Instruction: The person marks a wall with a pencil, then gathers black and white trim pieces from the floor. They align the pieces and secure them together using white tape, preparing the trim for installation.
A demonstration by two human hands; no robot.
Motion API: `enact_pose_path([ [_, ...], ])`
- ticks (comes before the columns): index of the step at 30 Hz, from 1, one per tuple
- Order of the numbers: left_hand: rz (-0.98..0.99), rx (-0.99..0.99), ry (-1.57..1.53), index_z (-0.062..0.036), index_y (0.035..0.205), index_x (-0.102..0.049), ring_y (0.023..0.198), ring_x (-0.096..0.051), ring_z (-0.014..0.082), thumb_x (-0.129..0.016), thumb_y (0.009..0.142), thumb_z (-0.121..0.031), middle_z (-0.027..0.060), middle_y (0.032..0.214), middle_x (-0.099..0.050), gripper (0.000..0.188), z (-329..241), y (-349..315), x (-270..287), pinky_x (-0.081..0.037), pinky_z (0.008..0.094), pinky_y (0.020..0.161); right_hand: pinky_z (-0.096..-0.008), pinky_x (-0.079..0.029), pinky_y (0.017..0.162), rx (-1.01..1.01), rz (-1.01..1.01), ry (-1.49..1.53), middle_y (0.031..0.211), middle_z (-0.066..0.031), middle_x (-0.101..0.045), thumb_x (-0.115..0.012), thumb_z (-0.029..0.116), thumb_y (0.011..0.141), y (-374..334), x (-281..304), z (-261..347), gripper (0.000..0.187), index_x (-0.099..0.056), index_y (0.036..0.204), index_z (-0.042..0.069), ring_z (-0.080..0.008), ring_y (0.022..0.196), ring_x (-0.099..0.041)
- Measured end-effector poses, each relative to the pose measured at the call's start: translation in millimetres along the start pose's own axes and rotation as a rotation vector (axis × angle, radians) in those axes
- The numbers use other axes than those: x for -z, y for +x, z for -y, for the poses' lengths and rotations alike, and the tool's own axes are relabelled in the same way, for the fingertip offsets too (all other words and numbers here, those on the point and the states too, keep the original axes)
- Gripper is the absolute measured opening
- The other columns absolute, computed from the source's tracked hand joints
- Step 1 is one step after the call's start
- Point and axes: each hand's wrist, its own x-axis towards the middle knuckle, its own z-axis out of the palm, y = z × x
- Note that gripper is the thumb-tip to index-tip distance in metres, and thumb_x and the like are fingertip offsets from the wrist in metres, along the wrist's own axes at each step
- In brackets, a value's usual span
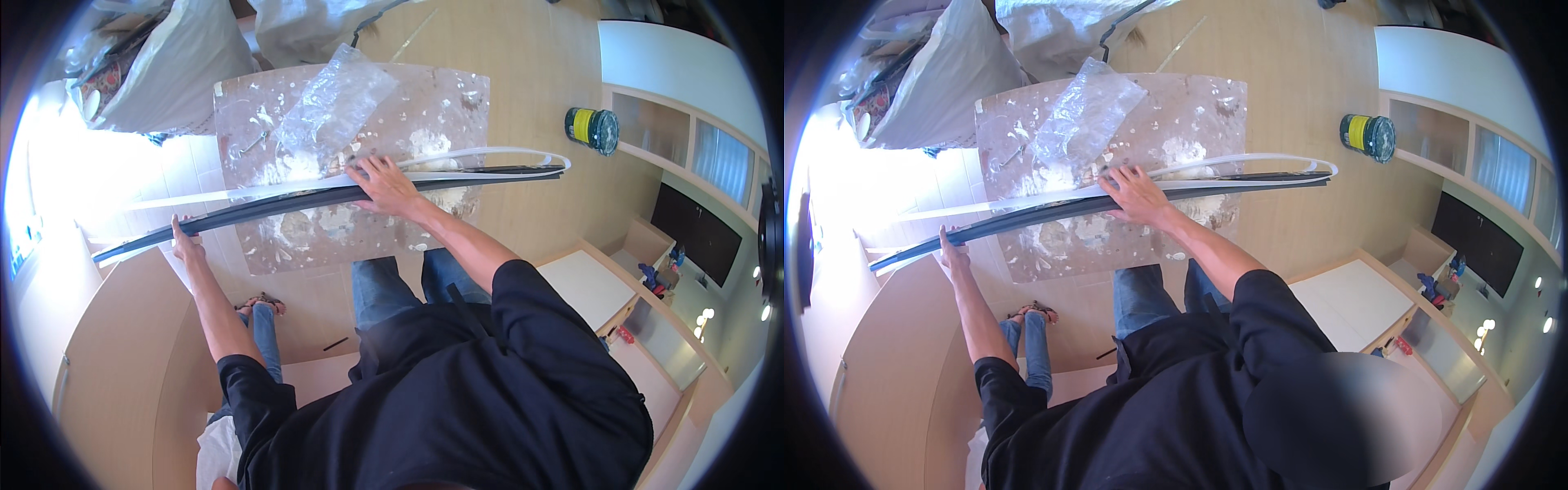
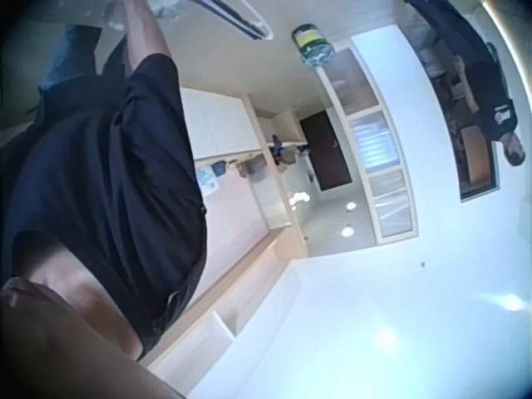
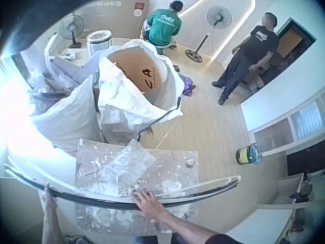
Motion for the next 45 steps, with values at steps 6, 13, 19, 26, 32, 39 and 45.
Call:
enact_pose_path([
  [6, 0.103, 0.024, -0.148, -0.0005, 0.126, -0.059, 0.101, -0.068, 0.0265, -0.079, 0.087, -0.032, 0.0161, 0.121, -0.065, 0.055, 13.1, 11.6, -0.4, -0.055, 0.0399, 0.092, -0.0441, -0.039, 0.099, 0.016, 0.019, -0.025, 0.124, -0.0129, -0.051, -0.073, 0.046, 0.084, -13.0, 1.2, -21.9, 0.079, -0.044, 0.147, 0.010, -0.0292, 0.119, -0.049],
  [13, 0.079, -0.001, -0.146, 0.0002, 0.135, -0.052, 0.107, -0.066, 0.0298, -0.076, 0.089, -0.042, 0.0188, 0.124, -0.062, 0.066, 3.4, -11.7, -7.4, -0.056, 0.0411, 0.089, -0.0459, -0.037, 0.102, -0.019, -0.006, -0.066, 0.130, -0.0142, -0.050, -0.075, 0.048, 0.081, -24.0, 6.3, -25.8, 0.091, -0.036, 0.152, 0.008, -0.0292, 0.122, -0.048],
  [19, -0.053, 0.026, 0.059, 0.0007, 0.126, -0.060, 0.092, -0.065, 0.0255, -0.082, 0.080, -0.050, 0.0142, 0.117, -0.063, 0.072, 0.0, -9.0, -1.7, -0.055, 0.0362, 0.072, -0.0487, -0.038, 0.103, -0.060, 0.023, -0.086, 0.133, -0.0150, -0.052, -0.077, 0.051, 0.077, -20.6, 10.7, -19.1, 0.096, -0.036, 0.152, 0.009, -0.0286, 0.122, -0.050],
  [26, -0.022, 0.014, 0.032, 0.0003, 0.125, -0.061, 0.090, -0.062, 0.0248, -0.084, 0.077, -0.052, 0.0119, 0.117, -0.060, 0.075, 0.9, -11.7, 6.0, -0.056, 0.0345, 0.070, -0.0491, -0.035, 0.106, -0.064, 0.033, -0.146, 0.130, -0.0155, -0.052, -0.073, 0.056, 0.080, -19.6, 15.5, -14.2, 0.095, -0.034, 0.154, 0.010, -0.0290, 0.122, -0.050],
  [32, -0.015, 0.007, -0.002, -0.0039, 0.139, -0.051, 0.098, -0.063, 0.0304, -0.075, 0.085, -0.054, 0.0180, 0.121, -0.059, 0.078, -0.2, -22.8, 8.9, -0.059, 0.0366, 0.074, -0.0501, -0.034, 0.107, -0.075, 0.027, -0.132, 0.134, -0.0176, -0.051, -0.071, 0.057, 0.082, -22.0, 17.9, -12.5, 0.093, -0.034, 0.154, 0.011, -0.0308, 0.123, -0.051],
  [39, 0.021, 0.171, -0.050, -0.0063, 0.155, -0.021, 0.097, -0.069, 0.0410, -0.034, 0.104, -0.052, 0.0270, 0.133, -0.054, 0.070, 24.4, 3.3, 42.7, -0.059, 0.0403, 0.072, -0.0527, -0.034, 0.107, -0.093, -0.038, -0.050, 0.137, -0.0213, -0.050, -0.059, 0.056, 0.089, -24.5, 21.1, -7.7, 0.080, -0.039, 0.151, 0.008, -0.0332, 0.120, -0.053],
  [45, -0.306, -0.030, 0.099, 0.0010, 0.146, -0.031, 0.089, -0.070, 0.0368, -0.035, 0.106, -0.040, 0.0220, 0.127, -0.057, 0.057, 27.8, -58.0, 63.0, -0.057, 0.0411, 0.071, -0.0537, -0.034, 0.106, -0.079, -0.146, -0.011, 0.133, -0.0212, -0.052, -0.056, 0.049, 0.093, -24.2, 24.9, -3.8, 0.068, -0.046, 0.145, 0.007, -0.0343, 0.118, -0.053],
])
